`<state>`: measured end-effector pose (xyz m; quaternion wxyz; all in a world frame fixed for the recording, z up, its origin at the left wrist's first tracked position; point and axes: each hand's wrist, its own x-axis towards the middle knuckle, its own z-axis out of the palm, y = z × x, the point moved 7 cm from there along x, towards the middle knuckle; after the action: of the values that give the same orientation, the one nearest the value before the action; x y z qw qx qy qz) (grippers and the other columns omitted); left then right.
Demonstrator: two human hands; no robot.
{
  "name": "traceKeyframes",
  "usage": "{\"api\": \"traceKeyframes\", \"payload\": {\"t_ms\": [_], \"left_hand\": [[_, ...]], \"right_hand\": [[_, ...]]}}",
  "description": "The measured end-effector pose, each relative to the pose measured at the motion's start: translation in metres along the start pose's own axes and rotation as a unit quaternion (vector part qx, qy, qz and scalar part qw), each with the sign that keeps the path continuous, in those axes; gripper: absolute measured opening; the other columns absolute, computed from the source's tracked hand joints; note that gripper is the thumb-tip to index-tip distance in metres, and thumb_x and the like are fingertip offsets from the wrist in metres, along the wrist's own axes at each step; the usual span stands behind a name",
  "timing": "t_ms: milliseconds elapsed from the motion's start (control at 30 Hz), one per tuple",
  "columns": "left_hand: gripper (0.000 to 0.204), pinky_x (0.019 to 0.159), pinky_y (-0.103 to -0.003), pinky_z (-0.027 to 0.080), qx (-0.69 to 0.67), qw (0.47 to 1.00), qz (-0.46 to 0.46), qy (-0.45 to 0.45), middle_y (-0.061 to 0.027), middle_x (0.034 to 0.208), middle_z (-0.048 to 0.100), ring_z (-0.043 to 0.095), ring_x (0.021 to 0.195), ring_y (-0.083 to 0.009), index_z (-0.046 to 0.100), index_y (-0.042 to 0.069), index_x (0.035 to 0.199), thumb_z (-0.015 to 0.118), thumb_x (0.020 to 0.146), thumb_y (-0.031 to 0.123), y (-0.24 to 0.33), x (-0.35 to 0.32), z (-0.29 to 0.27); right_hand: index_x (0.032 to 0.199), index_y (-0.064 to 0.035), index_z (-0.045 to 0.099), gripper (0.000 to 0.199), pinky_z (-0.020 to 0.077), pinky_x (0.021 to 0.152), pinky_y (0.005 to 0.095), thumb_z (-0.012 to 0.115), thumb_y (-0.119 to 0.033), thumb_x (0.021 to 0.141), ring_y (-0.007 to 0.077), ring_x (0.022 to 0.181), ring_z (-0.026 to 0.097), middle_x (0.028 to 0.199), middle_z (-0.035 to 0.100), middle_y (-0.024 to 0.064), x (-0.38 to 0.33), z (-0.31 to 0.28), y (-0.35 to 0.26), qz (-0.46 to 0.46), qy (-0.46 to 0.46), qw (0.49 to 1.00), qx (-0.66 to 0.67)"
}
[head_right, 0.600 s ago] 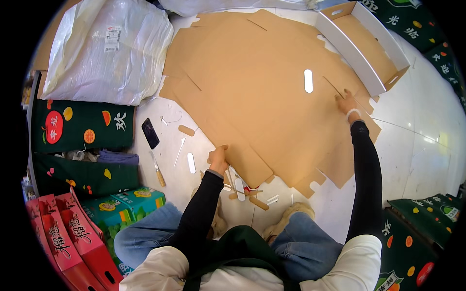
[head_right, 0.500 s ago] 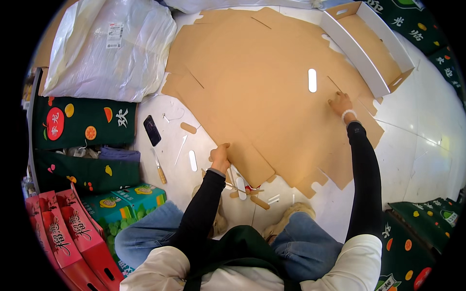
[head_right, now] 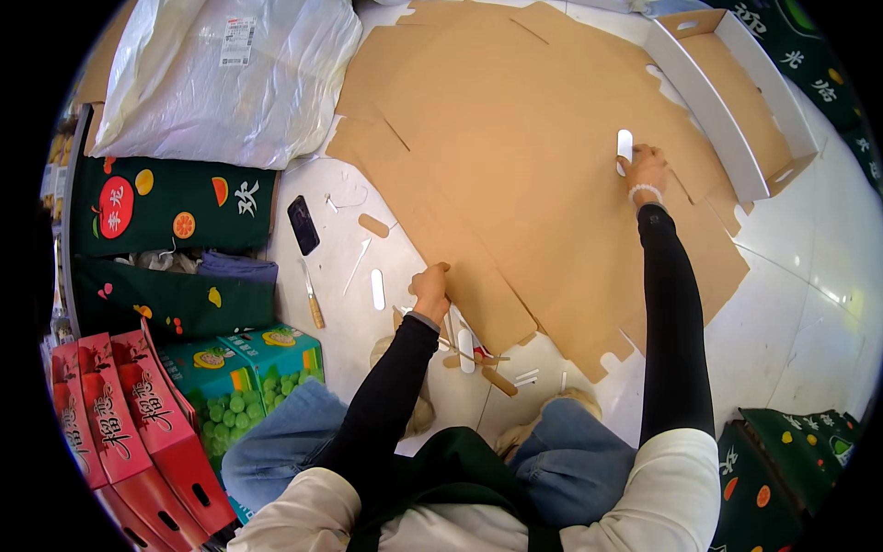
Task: The person sits on the floor and assembles flat-packed cardboard boxes by folding the sides and inserting white plastic tabs into slots to lock the structure. They handle multiple boxes, including a white one and a dark green one, completing the assembly of each before moving to the next.
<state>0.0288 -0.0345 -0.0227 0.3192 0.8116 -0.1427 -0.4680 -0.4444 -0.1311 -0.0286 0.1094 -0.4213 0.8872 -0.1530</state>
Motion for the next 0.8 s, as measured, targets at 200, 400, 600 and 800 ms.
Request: {"api": "traceKeyframes", "payload": {"t_ms": [200, 400, 600, 800], "left_hand": [[0.044, 0.067, -0.039, 0.051, 0.087, 0.994, 0.047, 0.052, -0.0242, 0.104, 0.055, 0.06, 0.086, -0.0261, 0.051, -0.018, 0.104, 0.068, 0.076, 0.011, -0.004, 0.008, 0.0], [0.05, 0.071, -0.033, 0.05, -0.085, 0.993, -0.038, -0.078, -0.0164, 0.097, 0.059, 0.061, 0.086, -0.025, 0.055, -0.009, 0.1, 0.075, 0.076, 0.03, 0.018, -0.018, 0.011], [0.049, 0.07, -0.033, 0.053, -0.038, 0.987, 0.01, -0.156, -0.0103, 0.102, 0.065, 0.065, 0.086, -0.0198, 0.057, -0.001, 0.112, 0.071, 0.083, 0.036, 0.056, 0.021, -0.011], [0.034, 0.079, -0.033, 0.054, -0.107, 0.962, 0.037, -0.248, -0.0097, 0.105, 0.065, 0.065, 0.093, -0.0206, 0.058, -0.001, 0.113, 0.066, 0.087, 0.02, 0.078, 0.014, 0.019]], "right_hand": [[0.108, -0.0056, 0.062, 0.04, 0.0515, 0.081, 0.0382, 0.075, -0.023, 0.073, 0.0325, 0.09, 0.064, 0.101, 0.066, 0.0146, 0.027, 0.019, 0.01, 0.001, -0.019, 0.994, 0.104], [0.107, -0.0031, 0.063, 0.035, 0.0524, 0.074, 0.0308, 0.072, -0.015, 0.075, 0.0189, 0.083, 0.066, 0.091, 0.069, 0.0092, -0.007, 0.032, -0.008, -0.075, -0.267, 0.919, 0.279], [0.102, -0.0038, 0.065, 0.025, 0.0502, 0.074, 0.0269, 0.072, -0.015, 0.08, 0.0106, 0.081, 0.061, 0.089, 0.067, 0.0024, -0.231, -0.003, -0.089, -0.254, -0.682, 0.65, 0.219], [0.107, -0.0026, 0.062, 0.03, 0.0505, 0.073, 0.0403, 0.067, -0.011, 0.079, 0.0337, 0.082, 0.064, 0.09, 0.067, 0.0172, -0.37, -0.022, -0.111, -0.45, -0.573, 0.66, 0.183]]}}
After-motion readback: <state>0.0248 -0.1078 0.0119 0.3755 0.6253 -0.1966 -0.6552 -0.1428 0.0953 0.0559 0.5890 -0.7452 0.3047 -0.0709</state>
